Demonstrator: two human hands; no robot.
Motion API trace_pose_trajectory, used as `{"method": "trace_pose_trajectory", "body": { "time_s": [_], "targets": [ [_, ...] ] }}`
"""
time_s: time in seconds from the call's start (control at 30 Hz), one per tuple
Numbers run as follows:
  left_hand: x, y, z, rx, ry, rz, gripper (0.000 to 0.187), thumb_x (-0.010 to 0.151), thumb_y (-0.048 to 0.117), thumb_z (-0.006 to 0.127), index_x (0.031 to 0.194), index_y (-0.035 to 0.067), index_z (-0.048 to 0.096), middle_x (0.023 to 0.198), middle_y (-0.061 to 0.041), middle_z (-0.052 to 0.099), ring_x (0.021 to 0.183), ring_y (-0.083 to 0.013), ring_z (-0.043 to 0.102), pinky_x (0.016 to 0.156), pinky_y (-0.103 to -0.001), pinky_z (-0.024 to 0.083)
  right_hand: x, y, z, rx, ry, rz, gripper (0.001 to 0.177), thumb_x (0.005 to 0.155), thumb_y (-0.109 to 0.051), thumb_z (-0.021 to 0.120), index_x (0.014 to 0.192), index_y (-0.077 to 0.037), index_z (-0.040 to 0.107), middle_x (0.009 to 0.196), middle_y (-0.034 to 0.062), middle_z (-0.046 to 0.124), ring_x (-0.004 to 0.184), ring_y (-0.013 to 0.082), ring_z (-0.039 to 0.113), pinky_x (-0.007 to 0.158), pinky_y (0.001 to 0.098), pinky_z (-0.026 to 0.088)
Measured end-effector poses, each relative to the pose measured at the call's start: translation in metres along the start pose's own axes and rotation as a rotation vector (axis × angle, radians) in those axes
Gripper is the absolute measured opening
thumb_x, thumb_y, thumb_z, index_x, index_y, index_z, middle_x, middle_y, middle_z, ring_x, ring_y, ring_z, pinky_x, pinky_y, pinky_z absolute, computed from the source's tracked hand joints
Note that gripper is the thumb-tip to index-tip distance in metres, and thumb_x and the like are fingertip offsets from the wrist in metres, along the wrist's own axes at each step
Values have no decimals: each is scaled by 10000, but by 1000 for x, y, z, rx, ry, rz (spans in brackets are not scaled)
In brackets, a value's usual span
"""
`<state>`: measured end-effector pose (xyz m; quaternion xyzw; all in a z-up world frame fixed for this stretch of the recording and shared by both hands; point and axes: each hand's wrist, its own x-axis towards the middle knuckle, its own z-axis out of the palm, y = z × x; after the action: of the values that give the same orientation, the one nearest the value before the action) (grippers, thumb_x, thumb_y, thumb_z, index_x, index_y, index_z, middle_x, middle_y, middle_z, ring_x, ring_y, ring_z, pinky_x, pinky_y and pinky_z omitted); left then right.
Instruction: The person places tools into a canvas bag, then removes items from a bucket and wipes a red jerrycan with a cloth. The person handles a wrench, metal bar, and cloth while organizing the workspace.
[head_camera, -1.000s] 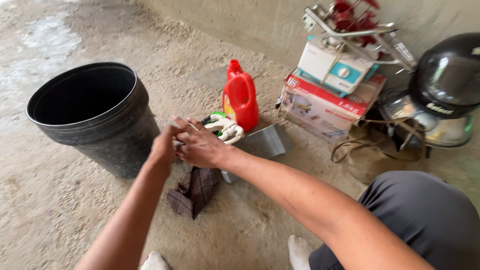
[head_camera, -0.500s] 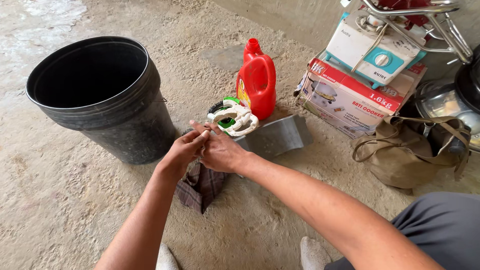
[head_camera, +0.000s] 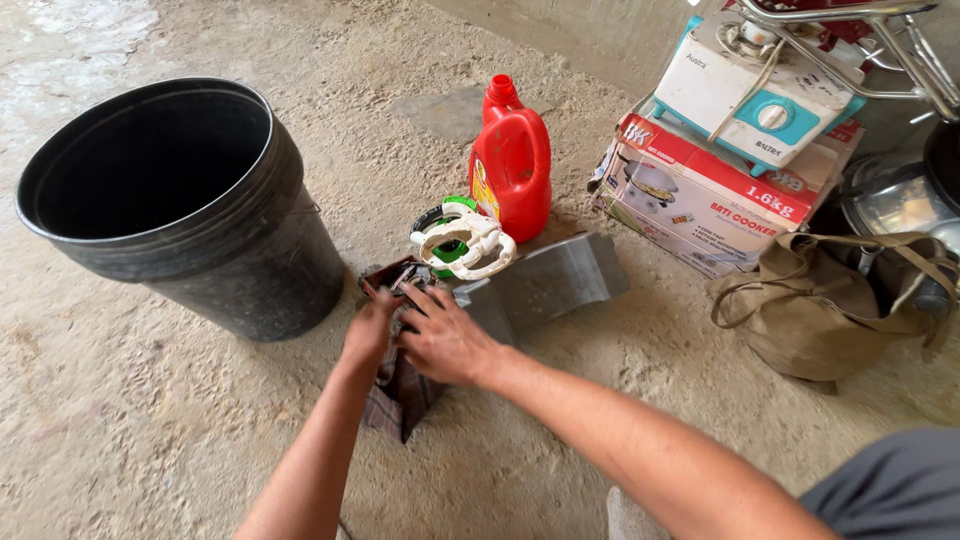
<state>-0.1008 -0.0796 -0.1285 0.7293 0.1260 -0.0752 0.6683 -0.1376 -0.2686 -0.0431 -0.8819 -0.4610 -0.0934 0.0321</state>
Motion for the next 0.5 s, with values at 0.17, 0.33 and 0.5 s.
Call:
{"method": "trace_pose_trajectory", "body": {
  "time_s": [0.17,0.33,0.5],
  "targets": [
    [2,-58,5,927,239,-262,976,845,558,754,1586,209,224,1541,-207,424,1380,-406,445,1070,-619,373,-20,11,46,103,-126,206,721,780,-330,810,1430,-170,544,1497,160,456,1509,401,267,1201,605,203],
    [-13,-78,38,1138,36,-279,1135,813,541,789,1621,187,75,1413,-157,556,1299,-366,533,1113,-615,318,-28,46,73,-49,-201,257,976,731,-425,833,1532,-136,357,1574,201,336,1493,396,212,1127,631,186],
    [-28,-89,52,972,-375,-79,379,823,368,621,1151,249,768,1116,-96,785,1107,-293,725,972,-431,560,-6,40,84,-171,-345,348,510,929,-320,666,1392,-118,599,1426,172,566,1415,370,405,1157,572,286]
  ]
}}
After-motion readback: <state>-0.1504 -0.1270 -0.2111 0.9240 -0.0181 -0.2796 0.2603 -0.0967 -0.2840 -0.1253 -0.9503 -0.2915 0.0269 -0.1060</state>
